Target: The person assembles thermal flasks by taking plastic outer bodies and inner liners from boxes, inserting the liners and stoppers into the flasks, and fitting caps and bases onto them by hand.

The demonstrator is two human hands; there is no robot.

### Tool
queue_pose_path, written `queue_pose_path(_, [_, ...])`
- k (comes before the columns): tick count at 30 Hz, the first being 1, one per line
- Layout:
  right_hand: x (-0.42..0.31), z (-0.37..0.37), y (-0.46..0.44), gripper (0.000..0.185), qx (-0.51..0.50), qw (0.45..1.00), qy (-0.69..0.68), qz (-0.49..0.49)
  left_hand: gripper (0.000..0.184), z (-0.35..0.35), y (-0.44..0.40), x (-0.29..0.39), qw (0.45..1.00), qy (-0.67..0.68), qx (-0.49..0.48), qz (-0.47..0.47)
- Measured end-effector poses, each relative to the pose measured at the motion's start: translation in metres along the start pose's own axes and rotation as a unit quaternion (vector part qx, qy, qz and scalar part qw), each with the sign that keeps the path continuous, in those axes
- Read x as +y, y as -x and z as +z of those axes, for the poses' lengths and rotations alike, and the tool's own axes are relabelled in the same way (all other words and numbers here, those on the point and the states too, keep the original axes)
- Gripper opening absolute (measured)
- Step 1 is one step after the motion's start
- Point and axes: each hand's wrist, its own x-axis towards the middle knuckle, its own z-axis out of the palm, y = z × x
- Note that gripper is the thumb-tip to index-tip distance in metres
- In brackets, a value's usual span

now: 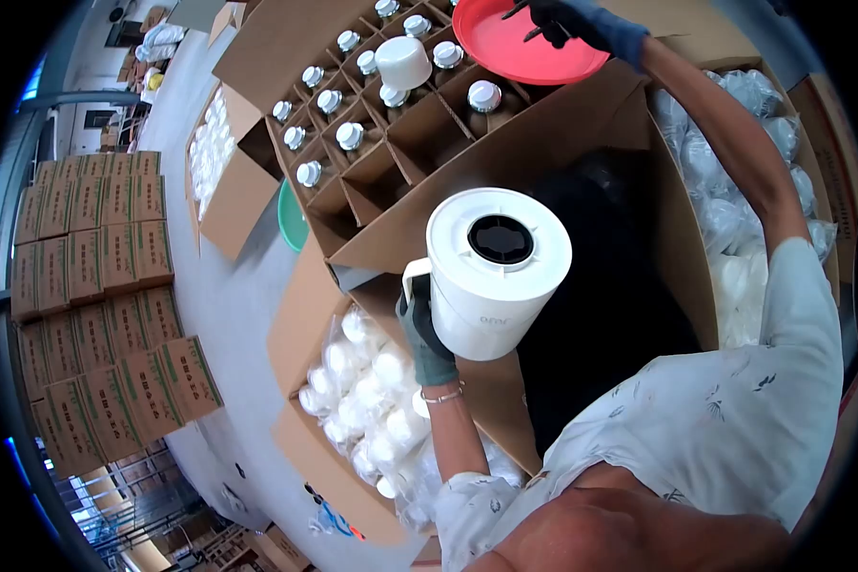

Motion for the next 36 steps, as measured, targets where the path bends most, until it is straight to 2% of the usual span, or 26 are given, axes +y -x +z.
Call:
queue_pose_path(1, [0.001, -0.004, 0.015, 0.031, -0.096, 0.988, -0.119, 0.033, 0.04, 0.004, 0.006, -0.006, 1.0, -0.009, -0.005, -0.001])
queue_pose_path(2, [-0.026, 0.01, 0.047, 0.039, -0.159, 0.982, -0.068, 0.071, 0.037, 0.01, 0.008, -0.01, 1.0, -0.018, -0.012, 0.002])
queue_pose_path(3, [-0.039, 0.05, 0.07, 0.043, -0.18, 0.981, -0.078, 0.005, 0.036, -0.016, -0.016, 0.025, 0.996, -0.067, -0.011, 0.058])
queue_pose_path(5, [-0.038, 0.119, 0.111, 0.044, -0.18, 0.964, -0.126, -0.147, 0.036, 0.002, -0.007, 0.025, 0.997, -0.052, -0.028, 0.042])
queue_pose_path(7, [-0.075, 0.127, 0.157, 0.046, -0.185, 0.918, 0.145, -0.319, 0.037, 0.011, 0.001, 0.021, 0.995, -0.061, -0.071, 0.015])
queue_pose_path(9, [-0.078, 0.142, 0.159, 0.033, -0.211, 0.859, 0.195, -0.424, 0.037, 0.022, 0.005, 0.033, 0.993, -0.067, -0.094, 0.012])
queue_pose_path(10, [-0.08, 0.141, 0.163, 0.038, -0.215, 0.849, 0.191, -0.444, 0.038, 0.02, 0.008, 0.024, 0.994, -0.058, -0.086, 0.029])
queue_pose_path(13, [-0.09, 0.143, 0.184, 0.053, -0.244, 0.83, 0.307, -0.397, 0.037, 0.01, 0.01, 0.018, 0.948, -0.225, -0.135, 0.18])
queue_pose_path(14, [-0.087, 0.147, 0.19, 0.048, -0.209, 0.836, 0.29, -0.416, 0.033, 0.005, 0.01, 0.016, 0.956, -0.212, -0.126, 0.16])
queue_pose_path(16, [-0.09, 0.157, 0.209, 0.041, -0.176, 0.873, 0.29, -0.349, 0.029, 0.001, 0.02, 0.017, 0.971, -0.184, -0.107, 0.111])
queue_pose_path(17, [-0.09, 0.16, 0.214, 0.038, -0.158, 0.889, 0.289, -0.317, 0.029, 0.003, 0.022, 0.014, 0.975, -0.163, -0.032, 0.149])
queue_pose_path(18, [-0.088, 0.162, 0.22, 0.033, -0.112, 0.913, 0.263, -0.292, 0.029, 0.011, 0.032, 0.015, 0.972, -0.141, 0.042, 0.183])
queue_pose_path(19, [-0.084, 0.164, 0.22, 0.034, -0.082, 0.944, 0.246, -0.205, 0.029, 0.019, 0.046, 0.02, 0.963, -0.118, 0.118, 0.211])
queue_pose_path(20, [-0.069, 0.165, 0.215, 0.036, -0.068, 0.965, 0.19, -0.166, 0.023, 0.035, 0.061, 0.041, 0.931, -0.216, 0.142, 0.259])
queue_pose_path(22, [-0.069, 0.161, 0.22, 0.042, -0.062, 0.989, 0.129, -0.043, 0.023, 0.045, 0.07, 0.044, 0.909, -0.181, 0.101, 0.362])
queue_pose_path(24, [-0.072, 0.163, 0.224, 0.031, -0.075, 0.997, 0.034, 0.011, 0.024, 0.051, 0.079, 0.046, 0.876, -0.218, 0.091, 0.422])
queue_pose_path(25, [-0.074, 0.162, 0.222, 0.028, -0.078, 0.996, -0.013, 0.033, 0.023, 0.052, 0.08, 0.047, 0.888, -0.238, 0.109, 0.379])
queue_pose_path(26, [-0.069, 0.152, 0.206, 0.027, -0.174, 0.985, 0.01, 0.003, 0.023, 0.049, 0.082, 0.049, 0.897, -0.258, 0.124, 0.336])
queue_pose_path(27, [-0.059, 0.15, 0.18, 0.028, -0.19, 0.981, 0.046, 0.014, 0.022, 0.043, 0.087, 0.052, 0.904, -0.282, 0.139, 0.29])
queue_pose_path(28, [-0.025, 0.147, 0.15, 0.029, -0.024, 0.945, 0.115, -0.306, 0.025, 0.038, 0.088, 0.056, 0.882, -0.346, 0.137, 0.289])
queue_pose_path(30, [-0.076, 0.118, 0.138, 0.034, 0.026, 0.969, 0.229, -0.087, 0.041, 0.023, 0.089, 0.068, 0.827, -0.465, 0.134, 0.286])
queue_pose_path(31, [-0.063, 0.098, 0.107, 0.033, 0.084, 0.912, 0.376, -0.143, 0.051, 0.019, 0.087, 0.072, 0.795, -0.52, 0.131, 0.285])
queue_pose_path(32, [-0.048, 0.081, 0.077, 0.033, 0.141, 0.918, 0.349, -0.125, 0.064, 0.014, 0.088, 0.072, 0.758, -0.562, 0.12, 0.308])
queue_pose_path(33, [-0.03, 0.061, 0.046, 0.03, 0.142, 0.924, 0.345, -0.081, 0.06, 0.007, 0.09, 0.073, 0.75, -0.585, 0.063, 0.302])
queue_pose_path(35, [-0.01, 0.033, 0.017, 0.028, 0.145, 0.908, 0.393, -0.018, 0.055, -0.014, 0.087, 0.069, 0.81, -0.567, 0.023, 0.148])
queue_pose_path(36, [0.034, 0.017, -0.011, 0.027, 0.195, 0.854, 0.473, -0.098, 0.049, -0.014, 0.093, 0.072, 0.891, -0.446, 0.008, 0.085])
